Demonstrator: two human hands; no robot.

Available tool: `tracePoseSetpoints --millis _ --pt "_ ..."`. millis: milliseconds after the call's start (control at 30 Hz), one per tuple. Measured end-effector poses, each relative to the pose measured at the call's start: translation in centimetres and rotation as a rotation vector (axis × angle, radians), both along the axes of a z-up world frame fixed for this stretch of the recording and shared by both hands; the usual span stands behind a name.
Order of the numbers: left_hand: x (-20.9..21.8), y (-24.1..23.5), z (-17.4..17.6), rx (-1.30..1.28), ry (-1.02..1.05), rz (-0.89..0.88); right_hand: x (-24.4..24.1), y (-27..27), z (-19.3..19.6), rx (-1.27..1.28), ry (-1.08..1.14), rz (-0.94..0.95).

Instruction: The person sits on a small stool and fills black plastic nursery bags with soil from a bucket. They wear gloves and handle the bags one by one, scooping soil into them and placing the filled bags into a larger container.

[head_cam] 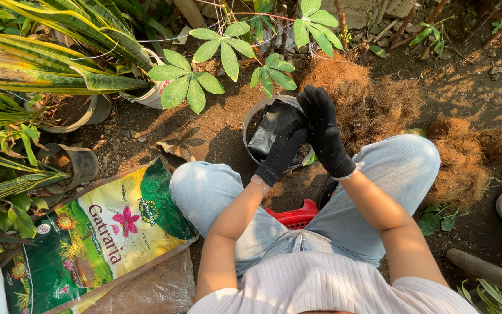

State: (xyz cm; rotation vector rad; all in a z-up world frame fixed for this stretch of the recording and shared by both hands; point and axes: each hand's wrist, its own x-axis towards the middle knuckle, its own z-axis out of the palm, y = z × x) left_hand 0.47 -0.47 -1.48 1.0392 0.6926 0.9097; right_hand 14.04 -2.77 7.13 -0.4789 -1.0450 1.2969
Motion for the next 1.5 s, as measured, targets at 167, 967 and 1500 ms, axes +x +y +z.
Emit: tracePoseSetpoints --millis 167,967,1500 --pt "1.1 -1.4 1.7 0.046 0.203 0.011 1.3 1.9 0.7 -0.126 0.257 -0.012" --pt "3.0 -5.4 0.4 0.598 0.476 0.109 4.3 6.7 -5.8 -0.316 0.516 -0.15" --pt "2.7 -3.8 5.3 0.999 0.743 0.242 6.2 8.3 -14.4 -0.554 0.606 -0.395"
